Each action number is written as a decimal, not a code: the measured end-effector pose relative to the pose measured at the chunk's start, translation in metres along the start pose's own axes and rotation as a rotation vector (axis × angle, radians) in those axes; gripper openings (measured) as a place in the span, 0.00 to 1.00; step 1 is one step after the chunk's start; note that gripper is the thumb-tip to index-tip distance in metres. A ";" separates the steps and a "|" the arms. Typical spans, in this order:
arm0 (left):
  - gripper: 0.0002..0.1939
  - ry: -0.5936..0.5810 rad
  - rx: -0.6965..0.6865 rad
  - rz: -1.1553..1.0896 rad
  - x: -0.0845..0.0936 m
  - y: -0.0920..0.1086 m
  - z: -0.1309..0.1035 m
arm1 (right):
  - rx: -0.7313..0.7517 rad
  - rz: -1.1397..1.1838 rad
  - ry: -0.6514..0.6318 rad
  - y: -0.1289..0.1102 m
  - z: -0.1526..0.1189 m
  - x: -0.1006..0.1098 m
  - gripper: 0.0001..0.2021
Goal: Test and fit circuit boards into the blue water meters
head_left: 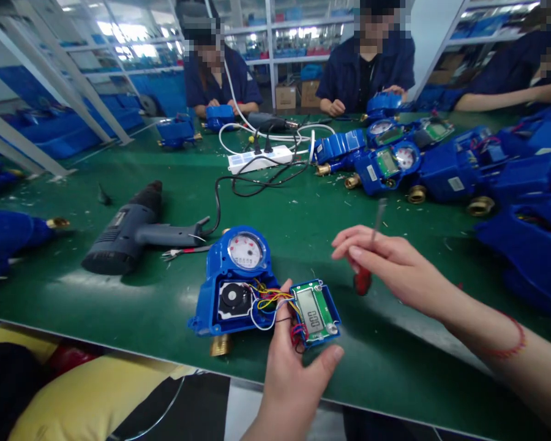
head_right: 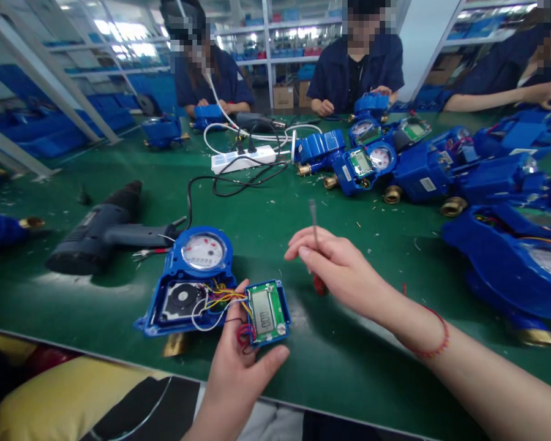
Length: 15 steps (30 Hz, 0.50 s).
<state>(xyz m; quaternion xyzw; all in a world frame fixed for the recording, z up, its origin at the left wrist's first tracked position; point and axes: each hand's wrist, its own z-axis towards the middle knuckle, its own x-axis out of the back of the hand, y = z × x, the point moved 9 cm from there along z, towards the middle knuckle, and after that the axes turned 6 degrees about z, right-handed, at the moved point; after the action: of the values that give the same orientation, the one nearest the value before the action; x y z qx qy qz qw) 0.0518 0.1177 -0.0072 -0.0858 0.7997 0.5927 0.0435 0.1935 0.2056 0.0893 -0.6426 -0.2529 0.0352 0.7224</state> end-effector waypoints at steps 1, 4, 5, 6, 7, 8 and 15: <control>0.49 0.030 0.015 0.025 0.001 0.000 -0.001 | -0.003 0.018 0.082 0.003 -0.010 0.008 0.15; 0.51 0.108 0.073 0.072 0.004 0.000 -0.005 | -0.033 -0.044 0.157 0.021 -0.033 0.012 0.14; 0.53 0.121 0.094 0.079 0.005 -0.001 -0.006 | -0.033 -0.098 0.154 0.027 -0.037 0.010 0.14; 0.54 0.132 0.114 0.085 0.005 -0.001 -0.008 | -0.032 -0.156 0.144 0.031 -0.041 0.007 0.14; 0.55 0.142 0.129 0.089 0.005 -0.001 -0.009 | -0.030 -0.206 0.126 0.034 -0.043 0.003 0.14; 0.55 0.150 0.137 0.094 0.006 -0.001 -0.010 | -0.033 -0.240 0.111 0.036 -0.045 0.001 0.15; 0.58 0.154 0.149 0.031 0.005 -0.003 -0.011 | -0.107 -0.483 0.158 0.027 -0.086 0.030 0.14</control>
<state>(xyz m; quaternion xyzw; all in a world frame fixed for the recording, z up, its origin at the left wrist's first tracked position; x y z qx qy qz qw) 0.0476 0.1055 -0.0075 -0.1154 0.8438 0.5236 -0.0210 0.2619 0.1430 0.0697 -0.6015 -0.3433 -0.2020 0.6925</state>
